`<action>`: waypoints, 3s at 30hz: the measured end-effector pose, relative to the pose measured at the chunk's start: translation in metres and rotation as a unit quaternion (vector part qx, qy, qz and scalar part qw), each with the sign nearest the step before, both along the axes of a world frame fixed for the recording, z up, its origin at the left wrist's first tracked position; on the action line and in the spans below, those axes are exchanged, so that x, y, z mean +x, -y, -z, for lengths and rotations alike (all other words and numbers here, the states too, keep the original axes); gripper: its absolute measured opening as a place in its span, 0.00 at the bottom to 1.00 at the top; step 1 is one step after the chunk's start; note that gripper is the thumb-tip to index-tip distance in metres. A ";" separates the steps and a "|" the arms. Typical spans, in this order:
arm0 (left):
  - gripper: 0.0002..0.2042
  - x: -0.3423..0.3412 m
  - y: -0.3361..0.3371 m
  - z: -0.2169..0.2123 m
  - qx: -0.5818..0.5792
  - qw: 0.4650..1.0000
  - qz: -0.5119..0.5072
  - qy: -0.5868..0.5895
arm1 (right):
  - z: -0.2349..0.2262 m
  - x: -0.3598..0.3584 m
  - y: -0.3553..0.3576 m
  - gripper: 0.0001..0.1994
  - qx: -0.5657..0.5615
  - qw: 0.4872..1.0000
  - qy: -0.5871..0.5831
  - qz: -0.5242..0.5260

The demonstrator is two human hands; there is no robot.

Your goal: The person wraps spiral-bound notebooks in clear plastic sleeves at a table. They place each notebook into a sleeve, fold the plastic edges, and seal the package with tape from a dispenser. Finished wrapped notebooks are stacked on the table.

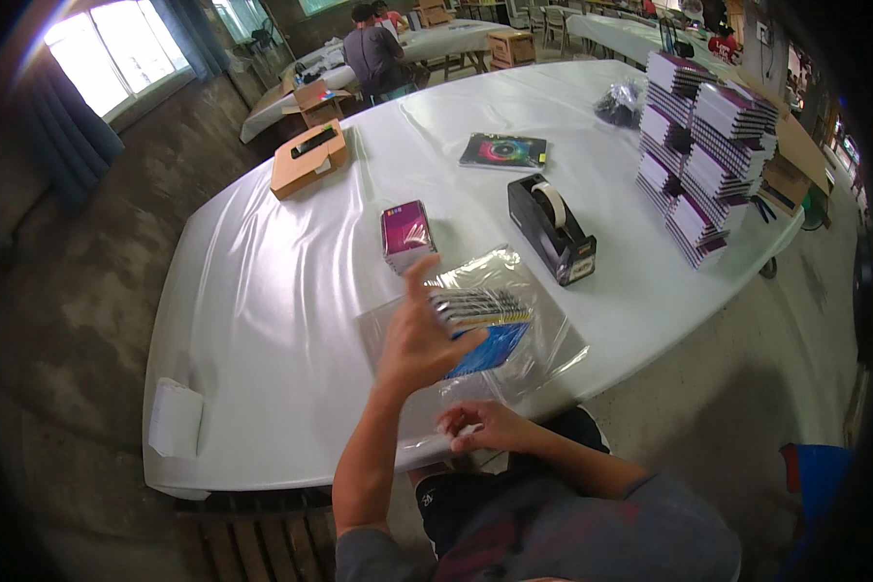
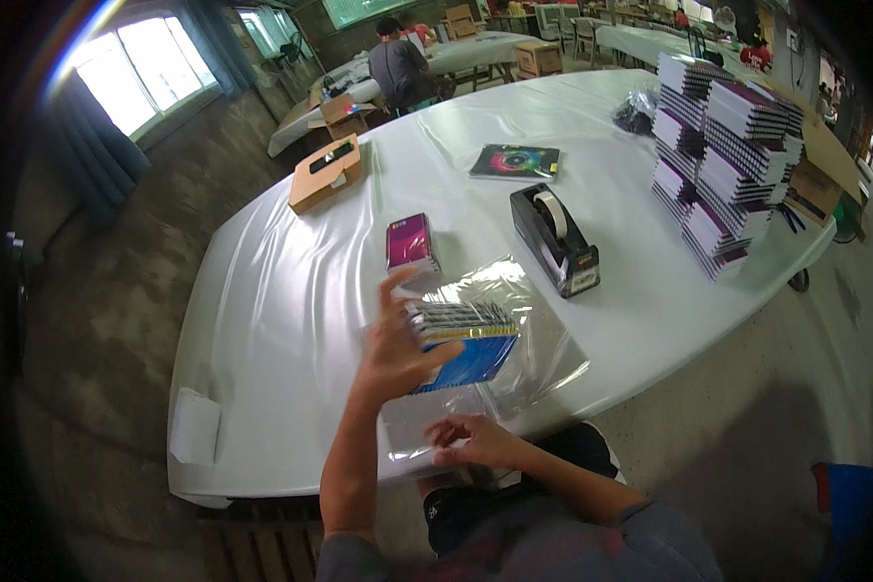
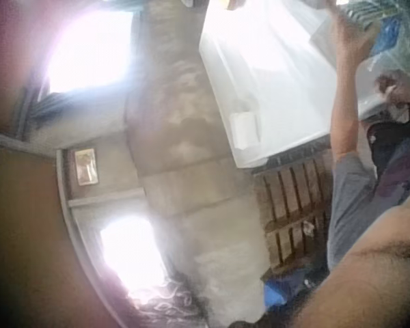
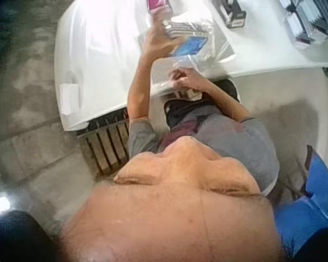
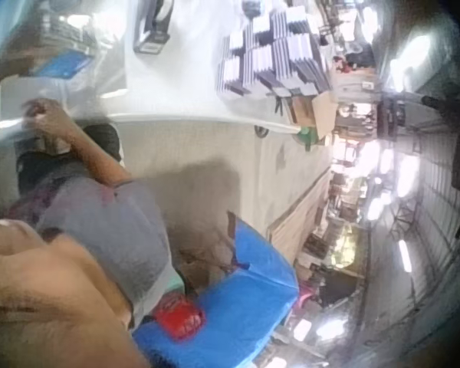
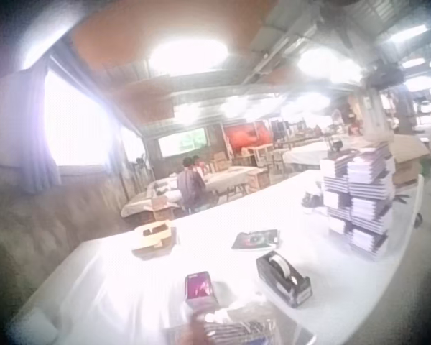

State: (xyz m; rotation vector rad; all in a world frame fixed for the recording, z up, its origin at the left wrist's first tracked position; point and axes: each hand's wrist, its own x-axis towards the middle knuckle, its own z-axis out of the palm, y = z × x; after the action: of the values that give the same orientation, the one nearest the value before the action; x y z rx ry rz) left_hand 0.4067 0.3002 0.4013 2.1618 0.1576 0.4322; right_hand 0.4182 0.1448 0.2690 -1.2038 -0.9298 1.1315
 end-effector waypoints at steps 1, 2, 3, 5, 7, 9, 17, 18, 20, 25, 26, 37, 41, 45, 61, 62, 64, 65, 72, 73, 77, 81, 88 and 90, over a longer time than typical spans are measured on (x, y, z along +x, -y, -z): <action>0.46 -0.010 0.000 -0.002 -0.099 0.994 0.019 0.048 | 0.006 0.007 -0.004 0.23 0.040 0.992 -0.106 0.051; 0.48 -0.021 0.002 -0.005 -0.196 0.975 0.038 0.094 | 0.014 0.016 -0.011 0.25 0.080 0.969 -0.210 0.102; 0.49 -0.035 0.002 -0.006 -0.289 0.946 0.052 0.138 | 0.019 0.022 -0.020 0.26 0.120 0.931 -0.315 0.144; 0.54 -0.055 -0.001 0.016 -0.249 0.957 0.041 0.143 | 0.017 0.050 -0.019 0.34 0.202 0.931 -0.248 0.176; 0.52 -0.068 -0.004 0.044 -0.022 0.996 0.013 0.089 | -0.009 0.067 -0.022 0.40 0.241 0.947 -0.113 0.178; 0.54 -0.068 0.008 0.065 0.092 0.990 -0.066 0.081 | -0.038 0.070 -0.021 0.44 0.227 0.957 0.087 0.159; 0.57 -0.071 -0.003 0.072 0.037 0.976 -0.132 0.168 | -0.075 0.076 -0.017 0.34 0.242 0.928 0.262 0.106; 0.43 -0.067 -0.003 0.057 0.053 0.967 -0.108 0.226 | -0.091 0.086 -0.013 0.30 0.248 0.900 0.348 0.088; 0.27 -0.066 -0.013 0.039 0.149 0.960 -0.063 0.228 | -0.115 0.094 -0.008 0.11 0.242 0.858 0.449 0.066; 0.16 -0.066 -0.015 0.013 0.162 0.969 -0.025 0.183 | -0.128 0.088 -0.021 0.05 0.274 0.839 0.469 0.040; 0.22 -0.072 -0.015 0.017 0.102 0.968 -0.066 0.218 | -0.135 0.084 -0.024 0.06 0.238 0.851 0.468 0.020; 0.26 -0.075 -0.053 -0.012 0.133 0.985 -0.085 0.062 | -0.164 0.084 -0.038 0.26 -0.057 0.816 0.566 0.100; 0.25 -0.074 -0.041 -0.026 0.002 0.990 -0.133 -0.038 | -0.165 0.091 -0.041 0.24 -0.019 0.807 0.576 0.131; 0.25 -0.073 -0.028 -0.035 0.027 0.993 -0.112 -0.025 | -0.168 0.089 -0.038 0.25 -0.036 0.814 0.567 0.125; 0.24 -0.058 -0.054 -0.024 0.003 0.989 -0.137 0.065 | -0.164 0.101 -0.036 0.19 0.040 0.879 0.425 0.215; 0.21 -0.066 -0.054 -0.021 -0.055 0.984 -0.145 0.088 | -0.166 0.104 -0.032 0.18 0.064 0.898 0.372 0.224; 0.20 -0.070 -0.047 -0.019 -0.074 0.977 -0.168 0.107 | -0.149 0.116 -0.024 0.20 0.087 0.934 0.295 0.182; 0.19 -0.072 -0.048 -0.017 -0.083 0.973 -0.178 0.117 | -0.139 0.123 -0.018 0.22 0.100 0.948 0.257 0.161; 0.24 -0.100 -0.018 0.074 0.132 0.982 -0.028 0.136 | -0.078 0.087 0.009 0.35 0.176 0.927 0.328 0.047; 0.25 -0.101 -0.015 0.076 0.144 0.978 -0.035 0.145 | -0.075 0.083 0.008 0.36 0.185 0.931 0.308 0.070; 0.29 -0.104 -0.020 0.082 0.168 0.973 -0.035 0.156 | -0.067 0.095 0.010 0.35 0.128 0.936 0.289 0.152; 0.31 -0.101 -0.027 0.089 0.170 0.973 -0.014 0.154 | -0.056 0.088 -0.004 0.27 0.242 0.897 0.359 0.092; 0.29 -0.100 -0.032 0.075 0.217 0.965 0.042 0.138 | -0.066 0.089 -0.022 0.30 0.272 0.848 0.454 -0.034; 0.28 -0.093 -0.031 0.063 0.263 0.954 0.053 0.136 | -0.066 0.088 -0.026 0.31 0.285 0.819 0.497 -0.029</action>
State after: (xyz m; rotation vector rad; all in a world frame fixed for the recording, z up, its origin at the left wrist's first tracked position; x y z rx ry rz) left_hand 0.3132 0.3307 0.3383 2.5791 -0.2566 0.7727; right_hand 0.5065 0.1709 0.3347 -1.2207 -1.9350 0.1107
